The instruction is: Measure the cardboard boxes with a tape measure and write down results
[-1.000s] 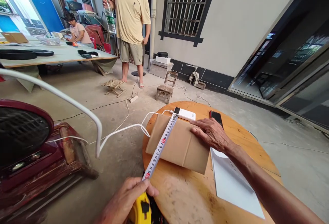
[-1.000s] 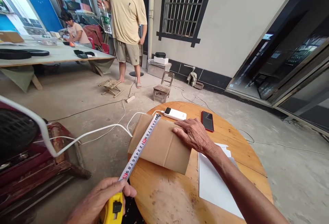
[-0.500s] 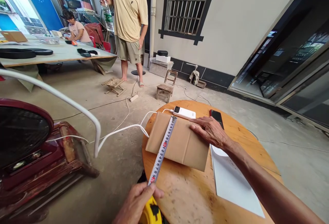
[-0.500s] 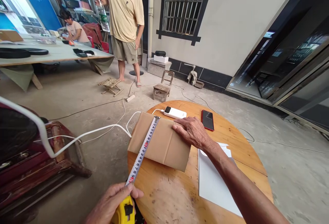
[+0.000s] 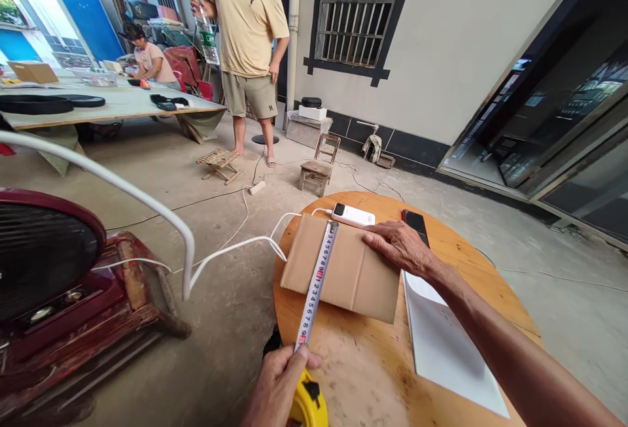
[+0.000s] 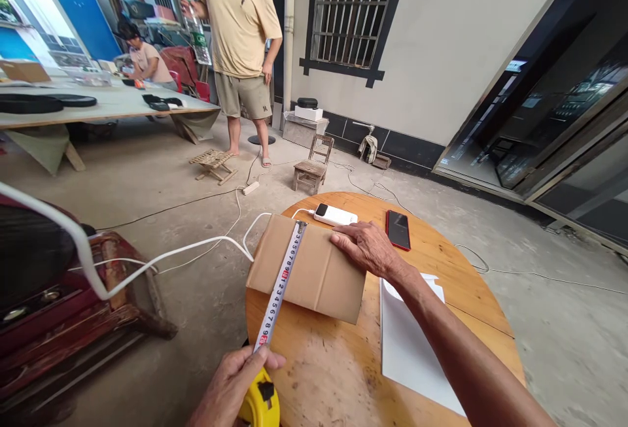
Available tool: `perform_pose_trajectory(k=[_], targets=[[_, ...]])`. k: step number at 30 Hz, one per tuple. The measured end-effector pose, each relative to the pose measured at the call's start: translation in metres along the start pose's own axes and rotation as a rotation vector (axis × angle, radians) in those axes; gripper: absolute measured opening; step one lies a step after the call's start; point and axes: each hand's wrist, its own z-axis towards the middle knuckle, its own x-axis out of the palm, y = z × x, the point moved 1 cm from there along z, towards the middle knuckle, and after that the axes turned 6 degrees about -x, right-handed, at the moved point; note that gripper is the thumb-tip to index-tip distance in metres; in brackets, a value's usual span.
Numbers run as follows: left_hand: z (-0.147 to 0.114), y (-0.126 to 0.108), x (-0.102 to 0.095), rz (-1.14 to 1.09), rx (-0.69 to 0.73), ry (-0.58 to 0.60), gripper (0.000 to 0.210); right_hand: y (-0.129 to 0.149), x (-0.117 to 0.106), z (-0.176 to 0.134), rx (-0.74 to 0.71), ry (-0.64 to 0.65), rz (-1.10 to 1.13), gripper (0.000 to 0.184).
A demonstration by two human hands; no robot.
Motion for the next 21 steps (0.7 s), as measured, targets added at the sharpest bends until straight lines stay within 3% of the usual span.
perform_pose_trajectory(k=[8,15,21], targets=[[0.012,-0.002,0.012,-0.034,0.062,-0.023,0.046,-0.011,0.001,0.006,0.072,0.038,0.103,0.05],[0.012,-0.001,0.012,0.03,0.0,0.046,0.044,-0.014,0.002,0.005,0.081,0.035,0.093,0.05],[0.005,-0.007,0.012,-0.018,-0.009,0.031,0.041,-0.012,0.002,0.004,0.069,0.023,0.076,0.051]])
